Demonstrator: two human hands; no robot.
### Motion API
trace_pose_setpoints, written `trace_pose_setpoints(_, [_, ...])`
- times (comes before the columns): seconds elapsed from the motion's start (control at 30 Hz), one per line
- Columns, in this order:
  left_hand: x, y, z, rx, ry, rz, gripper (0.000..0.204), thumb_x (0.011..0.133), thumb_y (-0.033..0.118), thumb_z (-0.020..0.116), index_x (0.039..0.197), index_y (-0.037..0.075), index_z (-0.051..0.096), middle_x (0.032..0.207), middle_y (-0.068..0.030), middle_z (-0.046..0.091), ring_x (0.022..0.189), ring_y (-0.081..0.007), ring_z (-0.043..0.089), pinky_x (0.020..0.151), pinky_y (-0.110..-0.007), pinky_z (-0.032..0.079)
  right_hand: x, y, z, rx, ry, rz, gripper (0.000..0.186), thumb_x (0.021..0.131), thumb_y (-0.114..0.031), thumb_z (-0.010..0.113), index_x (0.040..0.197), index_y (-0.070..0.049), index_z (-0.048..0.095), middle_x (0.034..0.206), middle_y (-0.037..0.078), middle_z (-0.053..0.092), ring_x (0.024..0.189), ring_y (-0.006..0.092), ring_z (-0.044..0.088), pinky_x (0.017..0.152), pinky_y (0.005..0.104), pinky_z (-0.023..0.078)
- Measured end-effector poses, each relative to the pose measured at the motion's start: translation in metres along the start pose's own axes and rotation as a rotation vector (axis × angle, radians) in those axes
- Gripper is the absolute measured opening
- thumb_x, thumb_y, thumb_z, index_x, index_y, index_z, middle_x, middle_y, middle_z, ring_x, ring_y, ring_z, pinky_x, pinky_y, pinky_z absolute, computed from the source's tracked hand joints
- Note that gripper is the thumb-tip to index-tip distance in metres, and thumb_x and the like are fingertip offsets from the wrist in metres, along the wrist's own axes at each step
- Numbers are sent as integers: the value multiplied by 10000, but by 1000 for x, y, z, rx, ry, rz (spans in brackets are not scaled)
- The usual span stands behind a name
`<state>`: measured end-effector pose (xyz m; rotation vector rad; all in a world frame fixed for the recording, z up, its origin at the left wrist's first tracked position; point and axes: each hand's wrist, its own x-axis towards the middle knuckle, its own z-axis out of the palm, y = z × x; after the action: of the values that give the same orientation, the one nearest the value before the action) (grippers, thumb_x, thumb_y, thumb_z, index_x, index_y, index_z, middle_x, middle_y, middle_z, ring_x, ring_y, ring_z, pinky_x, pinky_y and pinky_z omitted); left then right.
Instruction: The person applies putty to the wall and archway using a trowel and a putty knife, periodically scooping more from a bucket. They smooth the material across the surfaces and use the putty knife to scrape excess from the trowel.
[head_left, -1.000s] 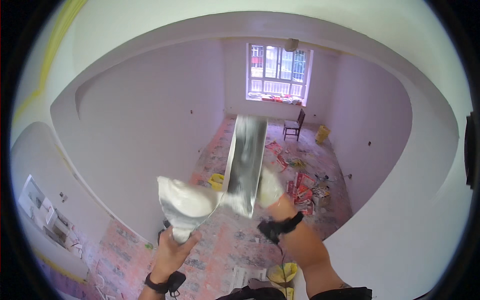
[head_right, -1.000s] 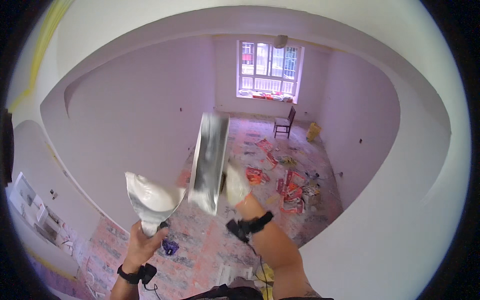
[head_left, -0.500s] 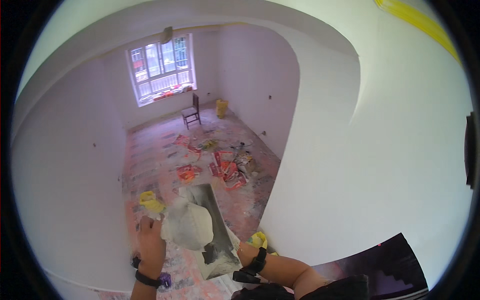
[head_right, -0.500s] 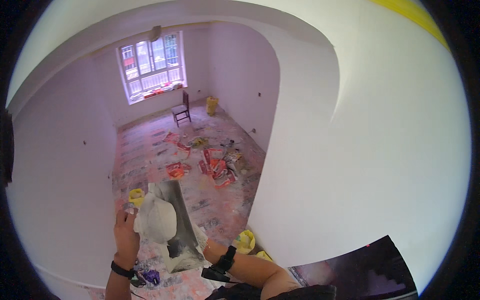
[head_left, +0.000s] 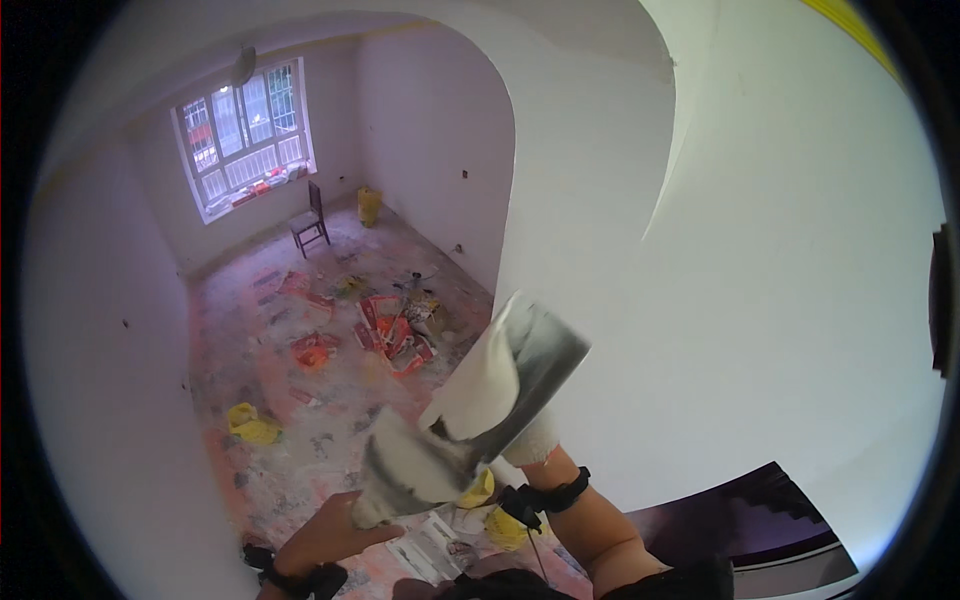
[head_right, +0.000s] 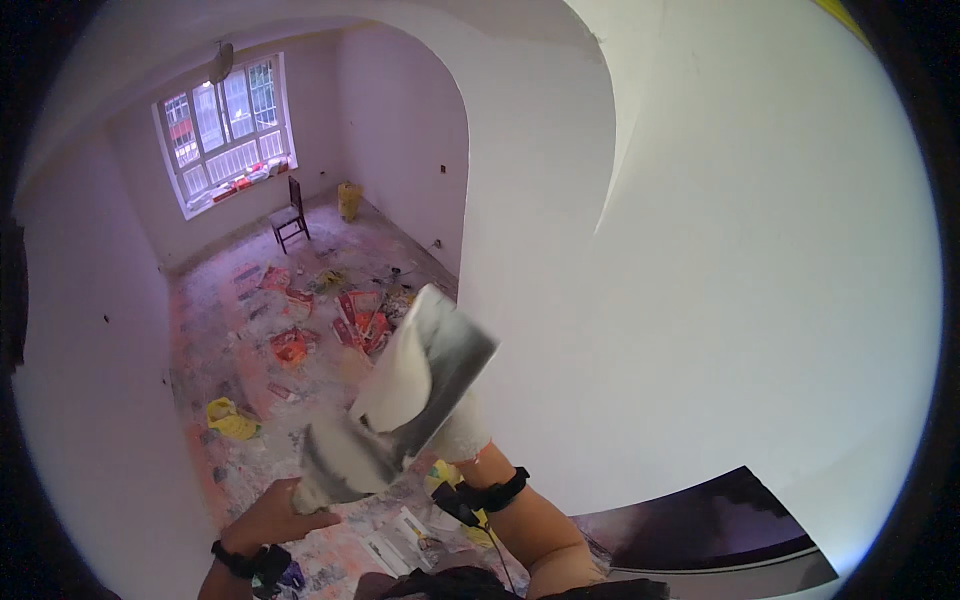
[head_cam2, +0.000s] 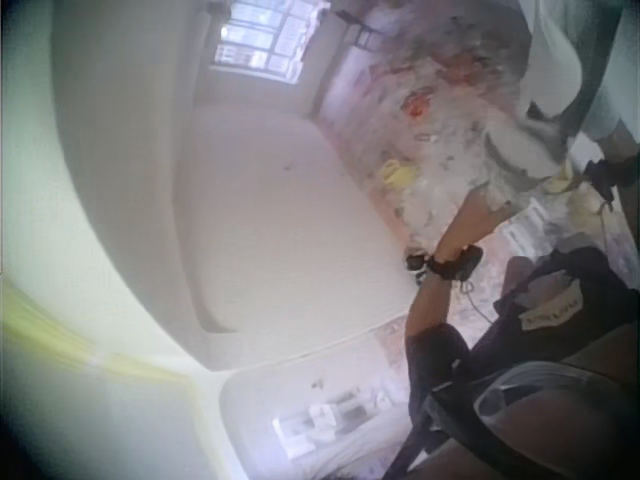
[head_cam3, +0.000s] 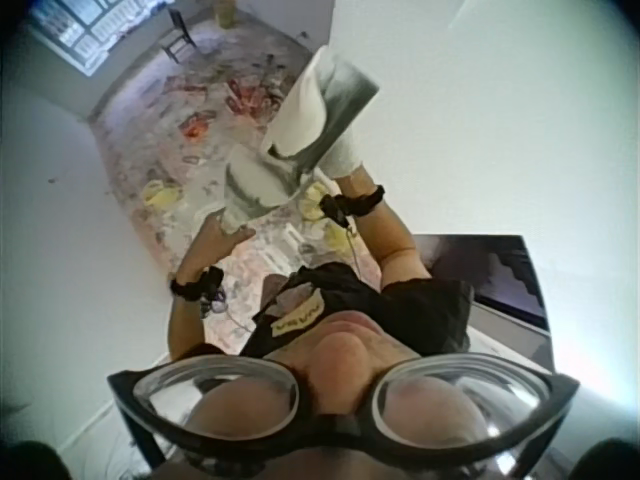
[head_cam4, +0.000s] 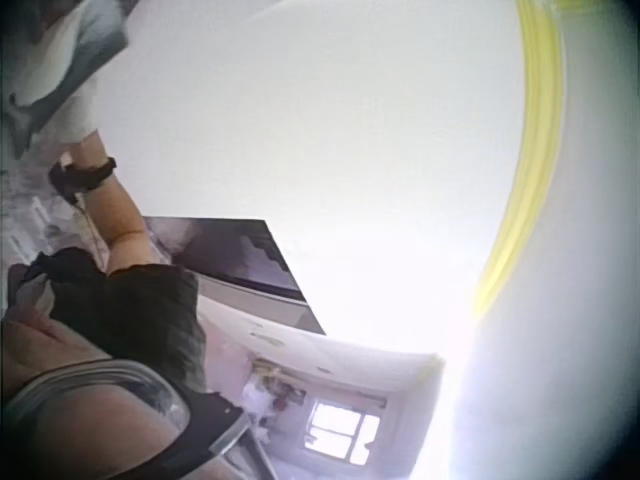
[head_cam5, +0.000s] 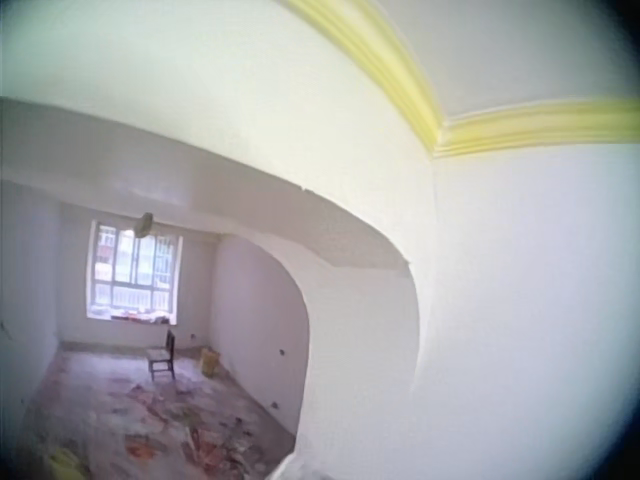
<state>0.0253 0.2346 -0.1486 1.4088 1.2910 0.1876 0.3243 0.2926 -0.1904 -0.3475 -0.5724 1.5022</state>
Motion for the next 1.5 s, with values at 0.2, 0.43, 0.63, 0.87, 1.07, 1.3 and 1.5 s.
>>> trace_pose_setpoints(0.2, [33, 26, 5, -17, -219, 150, 435, 865, 302, 822, 1158, 19, 671, 809, 5, 662, 597, -50, 541, 541, -243, 464, -24, -7, -24, -900, -166, 81, 168, 917, -87, 674, 1025, -102, 546, 950, -20, 522, 833, 89, 521, 748, 278, 477])
trace_pose_setpoints(0.43, [65, 33, 13, -122, -80, 239, 312, 921, 227, 757, 1130, 20, 653, 770, 13, 645, 610, -53, 541, 552, -271, 464, -59, -48, -43, -966, 477, 338, 191, 930, -182, 666, 1019, -63, 547, 801, 29, 652, 671, 102, 619, 491, 232, 451])
trace_pose_setpoints(0.63, [108, 23, 53, -20, 348, 813, 278, 929, 98, 680, 1180, -3, 616, 943, -152, 658, 806, -312, 657, 707, -394, 523, -69, -27, -19, -288, 453, 60, 365, 1037, -167, 501, 1357, 7, 535, 1110, 137, 696, 926, 250, 722, 828, 388, 620])
trace_pose_setpoints(0.87, [132, 15, 54, 547, 516, 944, 509, 824, -2, 655, 1314, 28, 520, 1086, -183, 478, 1010, -385, 575, 718, -478, 518, -86, -1, 26, -203, 350, -35, 363, 1064, -254, 500, 1328, -11, 556, 1138, 101, 678, 1046, 220, 661, 880, 349, 582])
trace_pose_setpoints(1.07, [168, -17, 41, 535, 509, 851, 374, 862, -3, 603, 1229, 32, 542, 1106, -216, 544, 1009, -414, 596, 758, -486, 522, -70, -52, 39, -616, 394, -229, 354, 1051, -320, 533, 1260, -38, 580, 1067, 81, 682, 933, 207, 677, 794, 316, 592])
trace_pose_setpoints(1.3, [170, -118, 58, -38, 137, 559, 346, 1028, 180, 524, 1288, -47, 543, 1194, -308, 630, 1121, -481, 593, 939, -486, 481, -50, -149, 109, -713, 293, -126, 414, 1031, -502, 535, 937, -102, 589, 730, 0, 541, 489, 108, 468, 327, 224, 314])
trace_pose_setpoints(1.5, [177, -217, 77, -175, 236, 390, 388, 920, 59, 592, 1290, -45, 539, 1124, -322, 651, 1076, -493, 621, 902, -497, 494, 47, -183, 211, -2644, 193, -431, 485, 1038, -417, 525, 1098, 41, 674, 697, 73, 589, 620, 107, 566, 560, 295, 469])
